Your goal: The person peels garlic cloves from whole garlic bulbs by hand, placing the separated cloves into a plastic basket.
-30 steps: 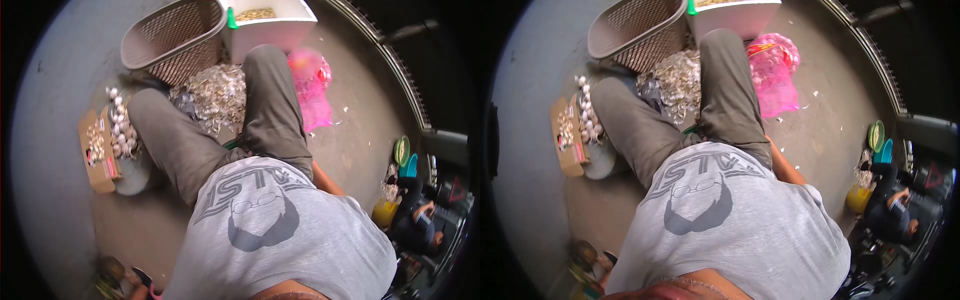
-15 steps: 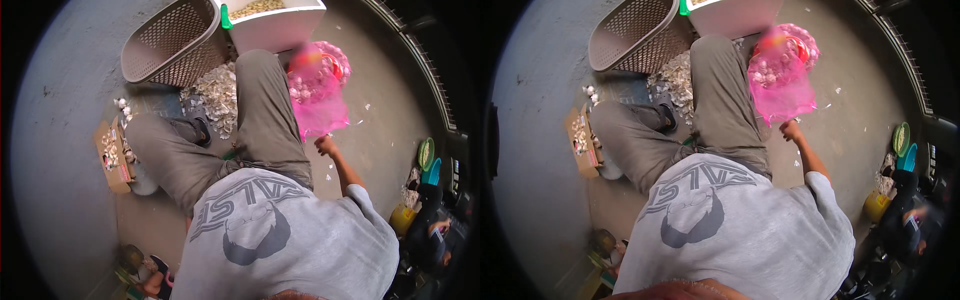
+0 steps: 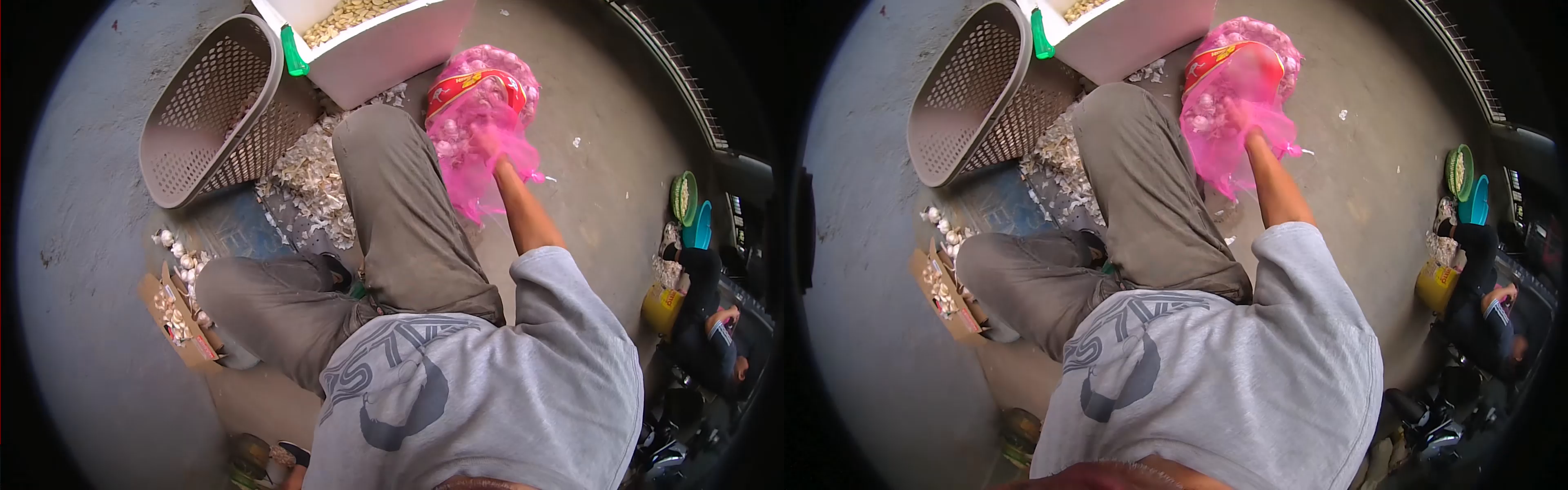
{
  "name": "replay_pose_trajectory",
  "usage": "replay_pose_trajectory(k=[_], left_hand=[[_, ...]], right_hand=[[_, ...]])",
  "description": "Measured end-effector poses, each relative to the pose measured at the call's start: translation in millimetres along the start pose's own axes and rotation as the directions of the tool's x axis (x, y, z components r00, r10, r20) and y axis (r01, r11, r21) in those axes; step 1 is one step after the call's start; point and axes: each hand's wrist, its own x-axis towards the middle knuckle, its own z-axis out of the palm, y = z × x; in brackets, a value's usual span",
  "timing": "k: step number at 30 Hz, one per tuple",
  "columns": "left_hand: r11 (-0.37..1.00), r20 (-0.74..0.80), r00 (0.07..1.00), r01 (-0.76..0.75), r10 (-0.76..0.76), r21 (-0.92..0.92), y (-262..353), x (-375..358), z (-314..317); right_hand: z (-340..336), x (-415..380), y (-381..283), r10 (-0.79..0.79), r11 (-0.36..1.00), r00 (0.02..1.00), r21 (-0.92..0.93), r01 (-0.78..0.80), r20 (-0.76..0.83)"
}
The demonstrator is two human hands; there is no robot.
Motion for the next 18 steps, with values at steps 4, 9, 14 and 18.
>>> replay_pose_trajectory(k=[4, 9, 14, 18], left_hand=[[1.0, 0.11, 0.994, -0.009, 0.011, -0.024, 25, 8, 29], [1.0, 0.163, 0.987, 0.018, -0.017, -0.007, 35, 7, 38], [0.998, 0.153, 0.986, 0.067, -0.063, -0.019, 38, 0, 38], [0.992, 0.128, 0.985, 0.121, -0.117, -0.023, 38, -7, 33]], right_hand=[[10, 9, 0, 0.208, 0.78, 0.975, 0.615, -0.12, -0.073], [20, 31, 11, -0.114, 0.9, 0.993, -0.422, 0.107, 0.01], [-53, 42, -28, -0.121, 0.96, 0.982, -0.269, 0.079, -0.144], [-106, 39, -38, -0.089, 0.982, 0.965, -0.183, 0.044, -0.245]])
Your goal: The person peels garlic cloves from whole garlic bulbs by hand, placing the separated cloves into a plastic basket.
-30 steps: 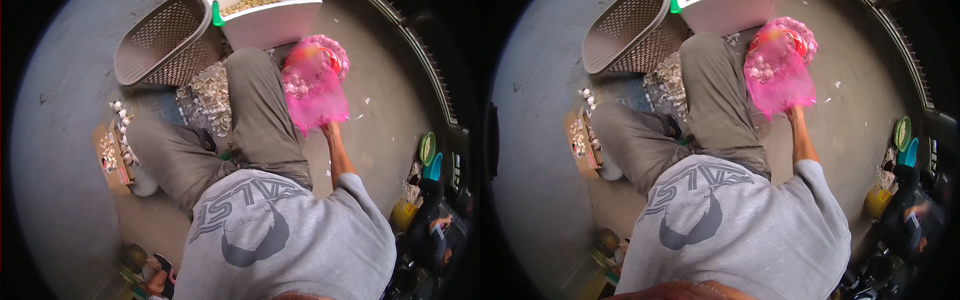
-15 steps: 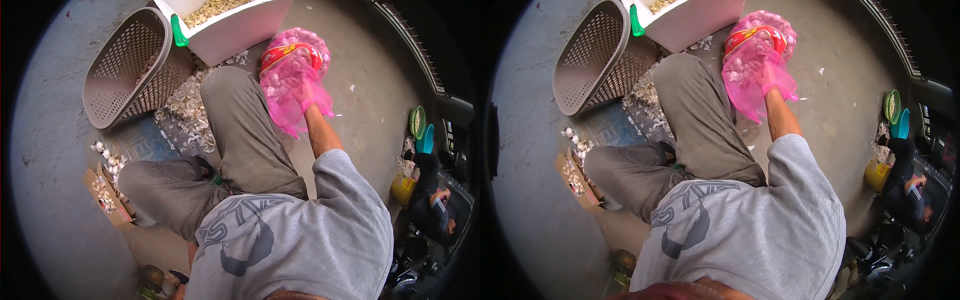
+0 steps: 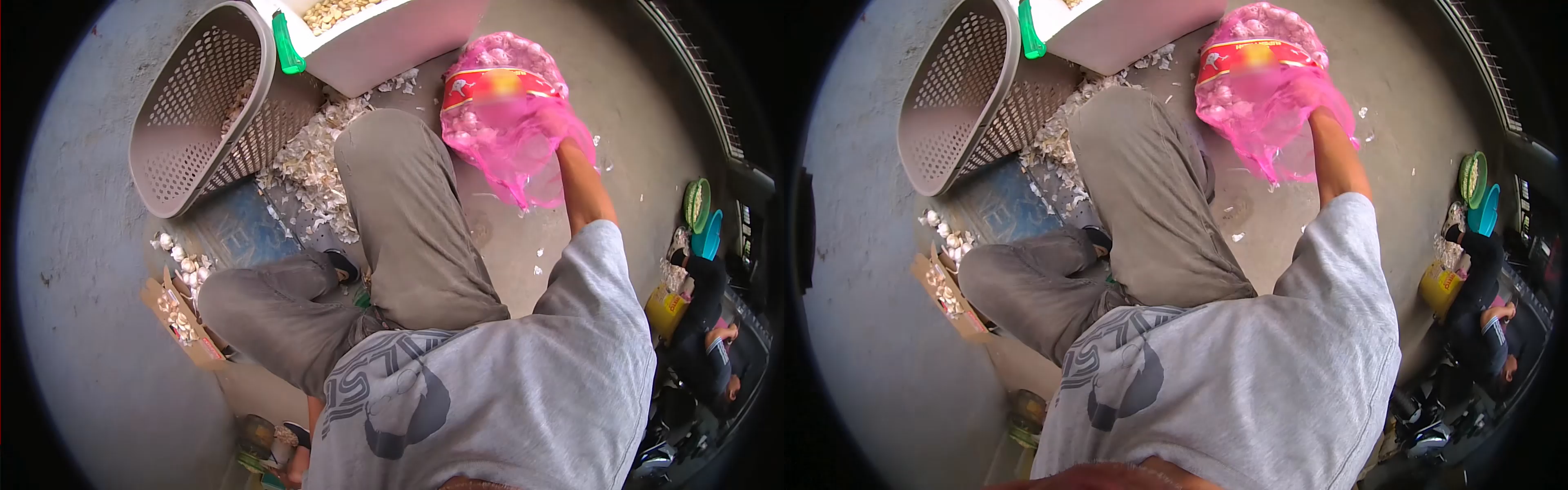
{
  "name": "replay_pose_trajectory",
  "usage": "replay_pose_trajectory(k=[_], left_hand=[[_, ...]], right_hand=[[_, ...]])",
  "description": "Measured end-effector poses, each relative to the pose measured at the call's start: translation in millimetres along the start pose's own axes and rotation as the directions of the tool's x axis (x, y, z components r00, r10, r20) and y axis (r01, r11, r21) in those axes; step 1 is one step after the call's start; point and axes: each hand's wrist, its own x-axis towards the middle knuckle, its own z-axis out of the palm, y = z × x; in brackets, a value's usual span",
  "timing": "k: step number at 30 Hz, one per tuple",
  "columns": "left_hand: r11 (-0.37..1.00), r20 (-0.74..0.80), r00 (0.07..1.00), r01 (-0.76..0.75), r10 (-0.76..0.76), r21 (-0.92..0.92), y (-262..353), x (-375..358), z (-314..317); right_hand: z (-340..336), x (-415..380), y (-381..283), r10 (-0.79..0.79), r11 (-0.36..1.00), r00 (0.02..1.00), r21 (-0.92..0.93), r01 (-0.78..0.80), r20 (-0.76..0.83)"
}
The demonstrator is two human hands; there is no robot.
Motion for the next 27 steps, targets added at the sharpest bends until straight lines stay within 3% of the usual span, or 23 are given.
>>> replay_pose_trajectory(k=[11, 27], left_hand=[[0.999, 0.017, 0.998, 0.053, -0.053, -0.001, 4, 1, 3], [0.998, 0.03, 0.997, 0.069, -0.069, 0.005, 22, 17, -6]], right_hand=[[64, 14, 25, -0.088, 0.88, 0.994, -0.461, 0.111, 0.072], [110, 32, 11, -0.144, 0.8, 0.986, -0.577, 0.165, 0.083]])
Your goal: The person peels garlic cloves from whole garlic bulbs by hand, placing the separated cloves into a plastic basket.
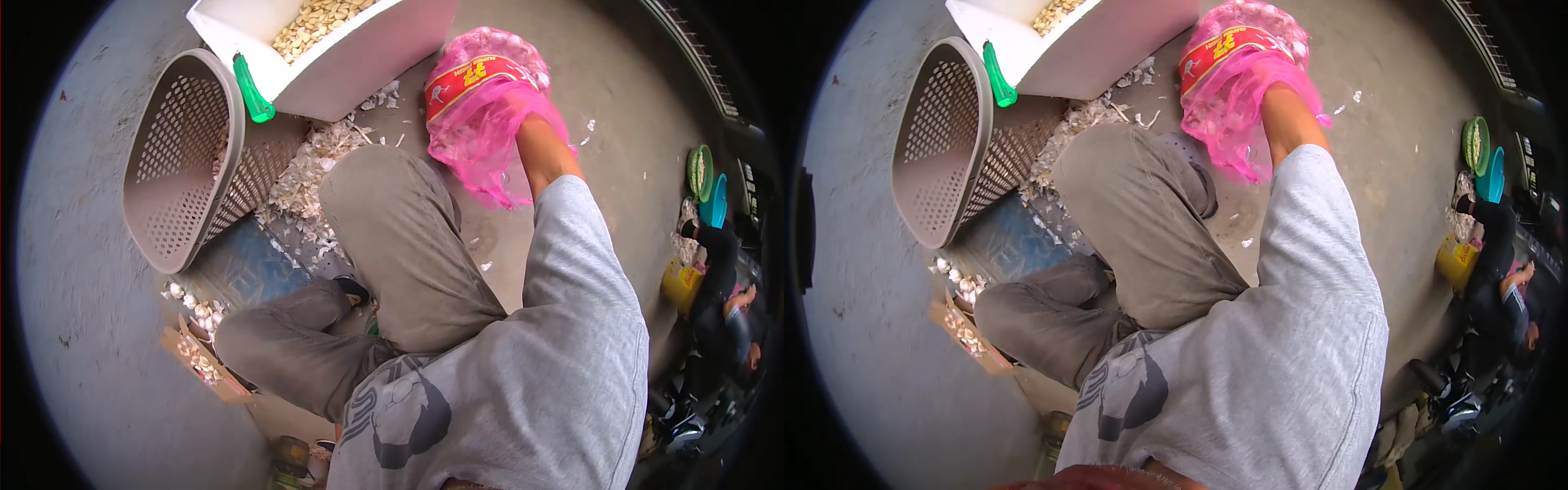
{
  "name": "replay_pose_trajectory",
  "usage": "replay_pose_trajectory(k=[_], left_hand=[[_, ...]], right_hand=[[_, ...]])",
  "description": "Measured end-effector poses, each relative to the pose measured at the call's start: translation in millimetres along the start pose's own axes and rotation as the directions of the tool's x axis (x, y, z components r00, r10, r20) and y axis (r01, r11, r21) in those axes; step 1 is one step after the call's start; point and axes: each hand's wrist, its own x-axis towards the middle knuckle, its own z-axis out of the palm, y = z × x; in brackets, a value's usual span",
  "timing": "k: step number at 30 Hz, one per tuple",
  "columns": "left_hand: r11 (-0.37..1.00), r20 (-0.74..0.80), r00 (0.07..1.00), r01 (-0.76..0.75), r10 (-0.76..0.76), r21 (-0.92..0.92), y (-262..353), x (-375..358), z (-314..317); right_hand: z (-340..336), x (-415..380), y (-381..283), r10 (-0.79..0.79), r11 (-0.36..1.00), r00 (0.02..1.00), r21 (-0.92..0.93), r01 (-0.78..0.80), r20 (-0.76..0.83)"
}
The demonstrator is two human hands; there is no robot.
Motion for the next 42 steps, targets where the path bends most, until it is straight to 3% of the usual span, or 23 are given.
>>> replay_pose_trajectory(k=[7, 9, 10, 11, 12, 13, 14, 16, 18, 20, 22, 24, 25, 26, 28, 30, 32, 34, 36, 39, 40, 42], left_hand=[[0.998, -0.008, 1.0, -0.019, 0.019, -0.067, -5, 2, 2], [0.995, -0.001, 0.999, -0.036, 0.036, -0.093, -4, 5, 2], [0.993, -0.005, 0.999, -0.046, 0.046, -0.11, -5, 7, 0], [0.988, -0.017, 0.998, -0.062, 0.061, -0.14, -6, 10, -1], [0.983, -0.019, 0.997, -0.075, 0.072, -0.168, -5, 13, -1], [0.975, -0.037, 0.995, -0.099, 0.093, -0.2, -4, 14, -4], [0.951, -0.075, 0.988, -0.15, 0.135, -0.271, 3, 16, -9], [0.86, -0.201, 0.945, -0.321, 0.26, -0.397, 28, 11, -24], [0.733, -0.414, 0.789, -0.595, 0.454, -0.33, 72, -6, -46], [0.622, -0.561, 0.519, -0.783, 0.645, -0.01, 131, -42, -66], [0.457, -0.601, 0.293, -0.879, 0.744, 0.136, 173, -64, -73], [0.344, -0.472, 0.266, -0.935, 0.841, 0.085, 205, -76, -69], [0.268, -0.407, 0.219, -0.961, 0.887, 0.069, 219, -79, -62], [0.192, -0.341, 0.167, -0.981, 0.925, 0.041, 233, -83, -48], [0.073, -0.114, 0.076, -0.997, 0.991, -0.034, 263, -100, -19], [0.03, -0.029, 0.037, -0.976, 0.999, -0.216, 285, -113, 12], [-0.022, 0.064, -0.042, -0.956, 0.997, -0.293, 305, -132, 31], [-0.133, 0.048, -0.151, -0.953, 0.987, -0.271, 320, -131, 44], [-0.093, 0.03, -0.114, -0.916, 0.993, -0.389, 330, -131, 43], [-0.077, -0.059, -0.063, -0.954, 0.996, -0.289, 348, -99, 33], [-0.012, -0.053, 0.007, -0.937, 0.999, -0.348, 353, -83, 28], [0.103, -0.015, 0.125, -0.871, 0.992, -0.481, 369, -63, 21]], right_hand=[[-12, 0, -4, -0.06, 0.998, 0.998, 0.015, 0.06, -0.033], [-23, -19, 0, -0.361, 0.932, 0.919, -0.032, 0.361, -0.156], [-26, -33, 2, -0.558, 0.829, 0.801, -0.1, 0.551, -0.217], [-33, -52, 1, -0.575, 0.807, 0.783, -0.005, 0.591, -0.237], [-42, -75, 4, -0.529, 0.806, 0.817, 0.164, 0.568, -0.23], [-55, -110, -2, -0.264, 0.712, 0.964, 0.666, 0.222, -0.039], [-69, -146, -11, 0.034, 0.311, 0.987, 0.937, -0.159, 0.157], [-66, -192, 20, -0.078, -0.054, 0.965, 0.966, -0.254, 0.25], [-64, -238, 46, 0.026, 0.113, 0.92, 0.914, -0.391, 0.39], [-79, -286, 58, 0.238, 0.183, 0.822, 0.807, -0.562, 0.518], [-99, -316, 87, 0.287, 0.187, 0.834, 0.826, -0.531, 0.471], [-131, -318, 91, 0.364, 0.308, 0.883, 0.856, -0.415, 0.297], [-157, -316, 75, 0.277, 0.357, 0.929, 0.871, -0.338, 0.247], [-193, -324, 10, 0.197, 0.344, 0.968, 0.914, -0.217, 0.156], [-225, -323, -69, -0.066, 0.359, 0.991, 0.929, -0.085, 0.116], [-233, -327, -156, -0.348, 0.369, 0.925, 0.929, -0.016, 0.154], [-224, -347, -244, -0.484, 0.374, 0.853, 0.927, 0.001, 0.194], [-198, -353, -305, -0.61, 0.346, 0.742, 0.936, -0.067, 0.279], [-170, -351, -344, -0.691, 0.432, 0.633, 0.901, -0.025, 0.349], [-136, -337, -388, -0.753, 0.551, 0.465, 0.832, 0.059, 0.465], [-130, -330, -401, -0.751, 0.59, 0.418, 0.804, 0.078, 0.511], [-122, -314, -429, -0.792, 0.585, 0.387, 0.766, 0.264, 0.472]])
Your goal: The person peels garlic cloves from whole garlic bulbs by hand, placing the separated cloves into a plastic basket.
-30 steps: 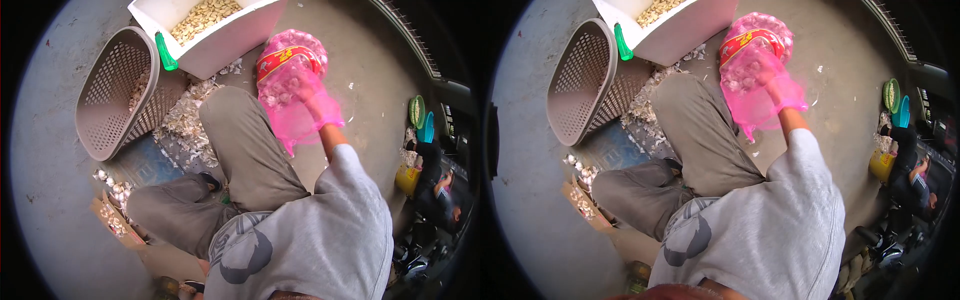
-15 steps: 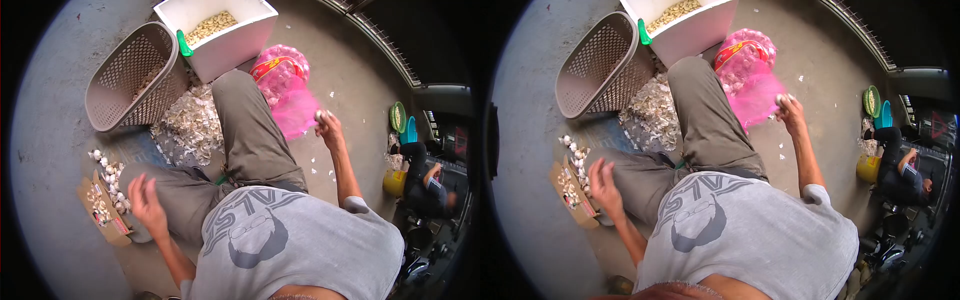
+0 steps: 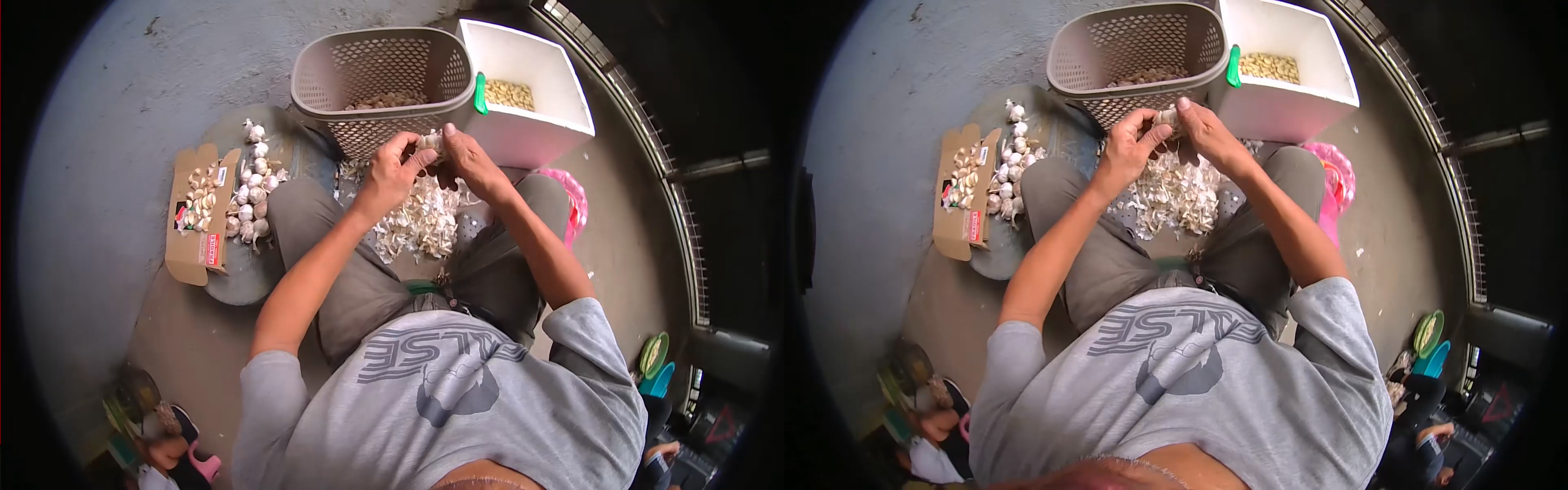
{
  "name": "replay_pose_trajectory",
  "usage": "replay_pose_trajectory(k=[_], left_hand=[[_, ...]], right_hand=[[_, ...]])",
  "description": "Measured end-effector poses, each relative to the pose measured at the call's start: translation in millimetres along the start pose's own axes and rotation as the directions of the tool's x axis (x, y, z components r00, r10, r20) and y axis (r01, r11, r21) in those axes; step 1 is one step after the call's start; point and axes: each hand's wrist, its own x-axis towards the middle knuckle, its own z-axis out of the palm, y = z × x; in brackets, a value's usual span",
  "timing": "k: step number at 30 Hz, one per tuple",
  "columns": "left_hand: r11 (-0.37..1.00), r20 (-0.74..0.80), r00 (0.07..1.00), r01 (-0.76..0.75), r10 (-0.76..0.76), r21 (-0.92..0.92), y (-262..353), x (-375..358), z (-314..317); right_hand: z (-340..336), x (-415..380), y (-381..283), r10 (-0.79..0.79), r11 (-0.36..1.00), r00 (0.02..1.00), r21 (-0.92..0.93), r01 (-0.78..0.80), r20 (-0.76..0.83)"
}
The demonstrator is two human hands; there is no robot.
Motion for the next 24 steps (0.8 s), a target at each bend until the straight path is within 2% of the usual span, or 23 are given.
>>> replay_pose_trajectory(k=[1, 2, 3, 5, 6, 7, 8, 9, 12, 15, 19, 21, 24], left_hand=[[0.994, -0.021, 0.994, -0.107, 0.107, 0.029, -10, 10, -6], [0.997, -0.029, 0.996, -0.079, 0.079, 0.014, -16, 18, -11], [0.999, -0.034, 0.998, -0.049, 0.049, -0.001, -21, 25, -15], [0.999, -0.041, 0.999, -0.02, 0.018, -0.046, -37, 34, -17], [0.988, -0.047, 0.997, 0.054, -0.061, -0.148, -49, 35, -16], [0.96, -0.042, 0.988, 0.131, -0.145, -0.246, -62, 33, -14], [0.916, -0.027, 0.972, 0.21, -0.233, -0.341, -64, 29, -11], [0.906, -0.044, 0.966, 0.223, -0.255, -0.36, -67, 31, -11], [0.823, -0.082, 0.946, 0.228, -0.314, -0.52, -75, 44, -19], [0.858, -0.133, 0.92, 0.283, -0.37, -0.428, -72, 53, -20], [0.937, -0.248, 0.914, 0.27, -0.321, -0.221, -80, 57, -15], [0.93, -0.253, 0.907, 0.276, -0.336, -0.244, -82, 59, -17], [0.92, -0.263, 0.899, 0.279, -0.351, -0.276, -82, 58, -19]], right_hand=[[-3, 17, 6, -0.049, 0.994, 0.999, -0.096, 0.047, -0.014], [-4, 28, 10, -0.098, 0.978, 0.995, -0.189, 0.091, -0.026], [-6, 35, 11, -0.079, 0.99, 0.997, -0.121, 0.078, 0.002], [-11, 55, 56, -0.247, 0.948, 0.968, -0.214, 0.234, -0.036], [-4, 61, 55, -0.329, 0.916, 0.943, -0.257, 0.307, -0.047], [-1, 52, 57, 0.01, 0.995, 0.997, -0.098, -0.019, -0.083], [2, 54, 60, -0.003, 0.992, 0.997, -0.124, -0.008, -0.083], [4, 56, 64, -0.016, 0.989, 0.996, -0.15, 0.003, -0.084], [-7, 67, 67, 0.047, 0.999, 0.999, 0.027, -0.047, 0.007], [-12, 74, 73, 0.06, 0.98, 0.996, 0.185, -0.07, 0.061], [-16, 77, 74, 0.087, 0.978, 0.992, 0.18, -0.102, 0.09], [-17, 78, 74, 0.044, 0.991, 0.991, 0.117, -0.059, 0.126], [-13, 75, 72, 0.022, 0.987, 0.994, 0.157, -0.039, 0.109]])
